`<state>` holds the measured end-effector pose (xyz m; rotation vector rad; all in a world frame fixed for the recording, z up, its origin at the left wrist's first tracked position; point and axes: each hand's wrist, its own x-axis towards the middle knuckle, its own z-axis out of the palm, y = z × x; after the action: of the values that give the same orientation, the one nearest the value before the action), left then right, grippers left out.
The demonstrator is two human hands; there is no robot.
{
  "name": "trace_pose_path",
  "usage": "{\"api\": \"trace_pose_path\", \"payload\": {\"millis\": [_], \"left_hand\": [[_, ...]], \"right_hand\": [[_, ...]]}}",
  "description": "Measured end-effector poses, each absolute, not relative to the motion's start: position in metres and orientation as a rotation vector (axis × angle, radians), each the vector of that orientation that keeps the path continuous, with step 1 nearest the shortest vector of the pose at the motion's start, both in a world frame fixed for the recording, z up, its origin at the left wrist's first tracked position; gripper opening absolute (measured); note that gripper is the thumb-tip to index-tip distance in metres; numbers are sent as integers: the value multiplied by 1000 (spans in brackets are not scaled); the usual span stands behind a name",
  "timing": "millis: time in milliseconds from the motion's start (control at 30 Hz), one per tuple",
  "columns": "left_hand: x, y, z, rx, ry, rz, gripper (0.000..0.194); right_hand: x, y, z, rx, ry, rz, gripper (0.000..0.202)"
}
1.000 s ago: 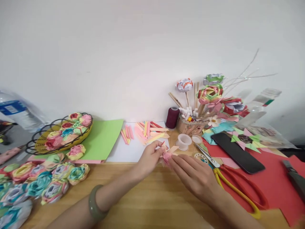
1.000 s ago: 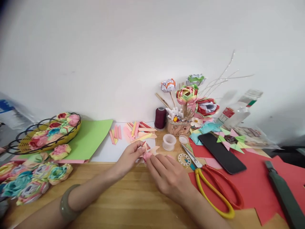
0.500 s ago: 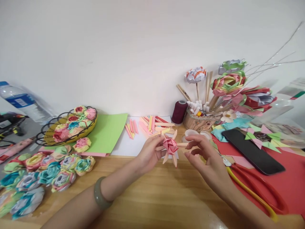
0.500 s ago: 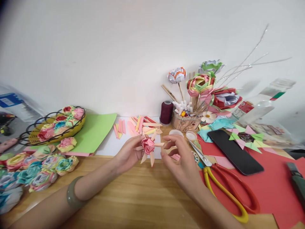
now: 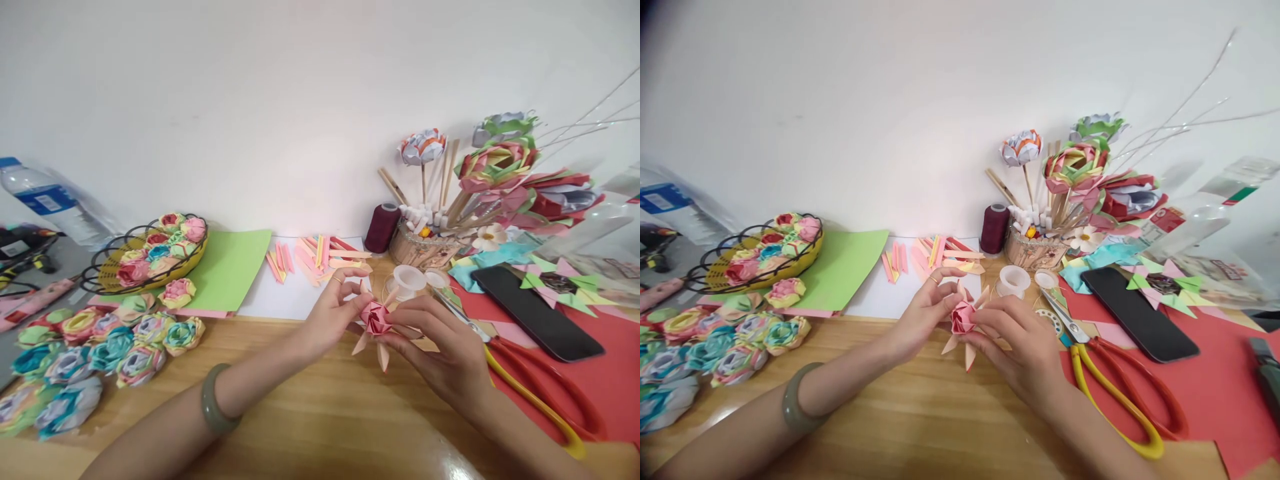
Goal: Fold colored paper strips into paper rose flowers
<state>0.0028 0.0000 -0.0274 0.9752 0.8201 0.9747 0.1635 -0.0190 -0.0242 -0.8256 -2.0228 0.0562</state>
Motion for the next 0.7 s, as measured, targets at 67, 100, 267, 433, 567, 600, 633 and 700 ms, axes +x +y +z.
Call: {"api": "trace_pose_path", "payload": {"millis": [67, 100, 267, 433, 567, 600, 633, 700], "left_hand": [[1, -2, -27, 1057, 817, 1018, 31], [-1, -3, -27, 1114, 806, 1034, 31], [-6, -6, -29, 1441, 683, 1065, 38], [-7, -4, -32, 1550, 658, 1147, 35], [-7, -4, -32, 1632, 657, 1192, 33], [-7, -5, -31, 1653, 662, 1189, 33], [-8, -6, -31, 1676, 663, 1180, 32], [-8, -8, -29, 1725, 654, 1156, 33]], "right_hand": [[166, -18, -25, -831, -2011, -7, 9], [167, -17, -26, -832, -2001, -41, 8], [174, -16, -24, -824, -2014, -139, 10], [175, -19, -20, -789, -2015, -4, 11], [174, -21, -21, -877, -1921, 204, 14], [174, -21, -22, -908, -1893, 253, 18], [173, -21, -23, -925, -1872, 301, 21], [173, -21, -24, -914, -1864, 397, 20]]}}
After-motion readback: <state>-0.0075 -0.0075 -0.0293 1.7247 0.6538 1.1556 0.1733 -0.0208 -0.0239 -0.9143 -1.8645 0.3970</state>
